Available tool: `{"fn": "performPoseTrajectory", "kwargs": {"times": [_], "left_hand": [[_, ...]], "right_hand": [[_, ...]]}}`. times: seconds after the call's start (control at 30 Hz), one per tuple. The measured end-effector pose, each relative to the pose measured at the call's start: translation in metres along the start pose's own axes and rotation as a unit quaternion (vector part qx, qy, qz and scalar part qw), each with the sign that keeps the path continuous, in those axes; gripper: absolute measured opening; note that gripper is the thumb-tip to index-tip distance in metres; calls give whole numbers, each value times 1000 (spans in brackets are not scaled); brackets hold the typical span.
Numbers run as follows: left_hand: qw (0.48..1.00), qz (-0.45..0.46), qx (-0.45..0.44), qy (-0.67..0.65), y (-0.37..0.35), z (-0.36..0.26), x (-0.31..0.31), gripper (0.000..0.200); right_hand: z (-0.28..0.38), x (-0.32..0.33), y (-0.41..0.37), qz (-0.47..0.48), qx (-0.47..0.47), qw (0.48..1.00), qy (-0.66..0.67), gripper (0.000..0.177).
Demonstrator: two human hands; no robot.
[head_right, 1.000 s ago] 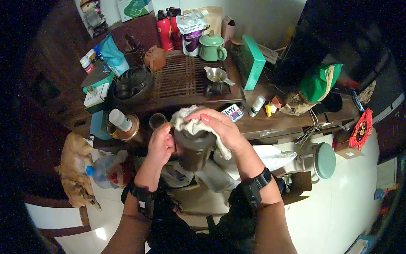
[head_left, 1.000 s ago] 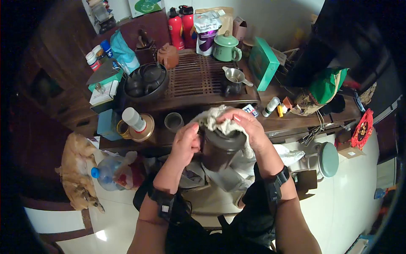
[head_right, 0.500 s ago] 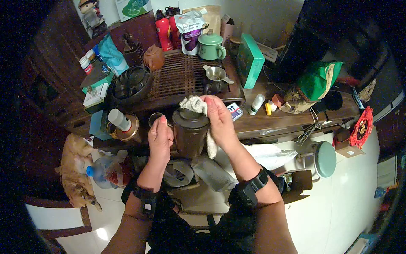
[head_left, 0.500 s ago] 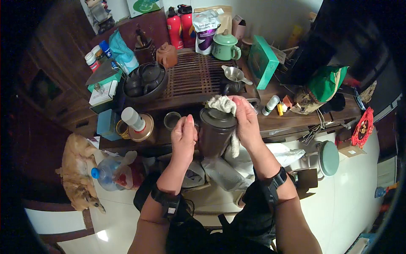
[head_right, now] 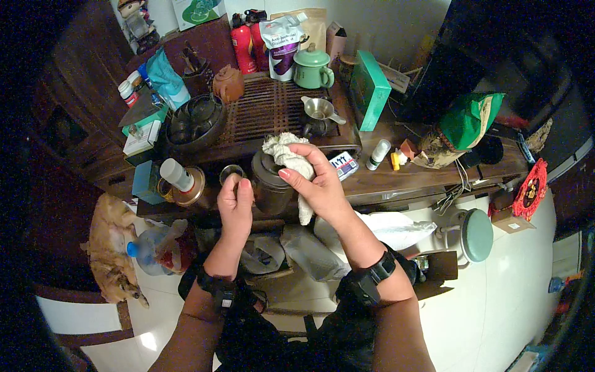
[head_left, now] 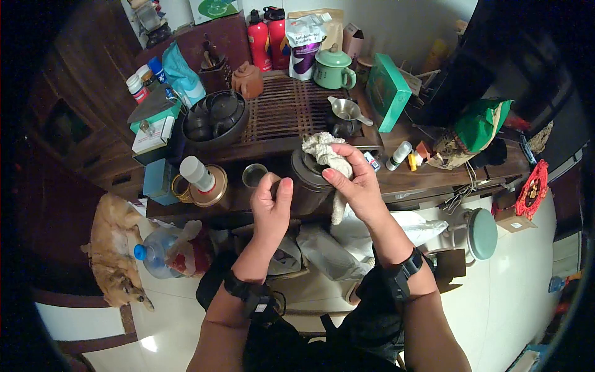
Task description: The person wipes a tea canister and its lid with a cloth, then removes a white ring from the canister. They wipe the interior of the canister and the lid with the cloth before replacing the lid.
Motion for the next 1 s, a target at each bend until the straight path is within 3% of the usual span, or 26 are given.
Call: {"fn": "performPoseTrajectory", "kwargs": {"times": [0.03, 0.17, 0.27, 0.4, 0.8, 0.9, 1.0], "left_hand": [[1000, 7, -19, 14, -1, 1, -2, 27], [992, 39, 89, -86, -14, 23, -15, 23], [972, 23, 166, -165, -26, 38, -22, 31], [960, 21, 211, -182, -34, 55, -25, 31], [949, 4, 203, -240, -29, 84, -27, 28], [946, -2, 214, -244, -29, 87, -24, 29], [945, -11, 208, -252, -27, 90, -22, 29]], "right_hand": [[0, 1, 0, -6, -1, 1000, -4, 38], [-2, 8, 0, -35, -8, 999, -33, 36], [-12, 12, 0, -33, -20, 997, -68, 36], [-34, 19, 0, -47, -12, 990, -133, 36], [-27, 9, 5, -146, 64, 936, -314, 32], [-42, 16, 5, -141, 24, 961, -237, 30], [-48, 34, 9, -158, -30, 986, -39, 22]]}}
Point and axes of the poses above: each hand's wrist, its own y-axis towards the middle knuckle, its own x-axis out of the back of the hand, z = x × y, the point moved 6 cm from there along y, towards the middle knuckle, and after that the axes turned 4 degrees about -x, right-handed, at the moved point
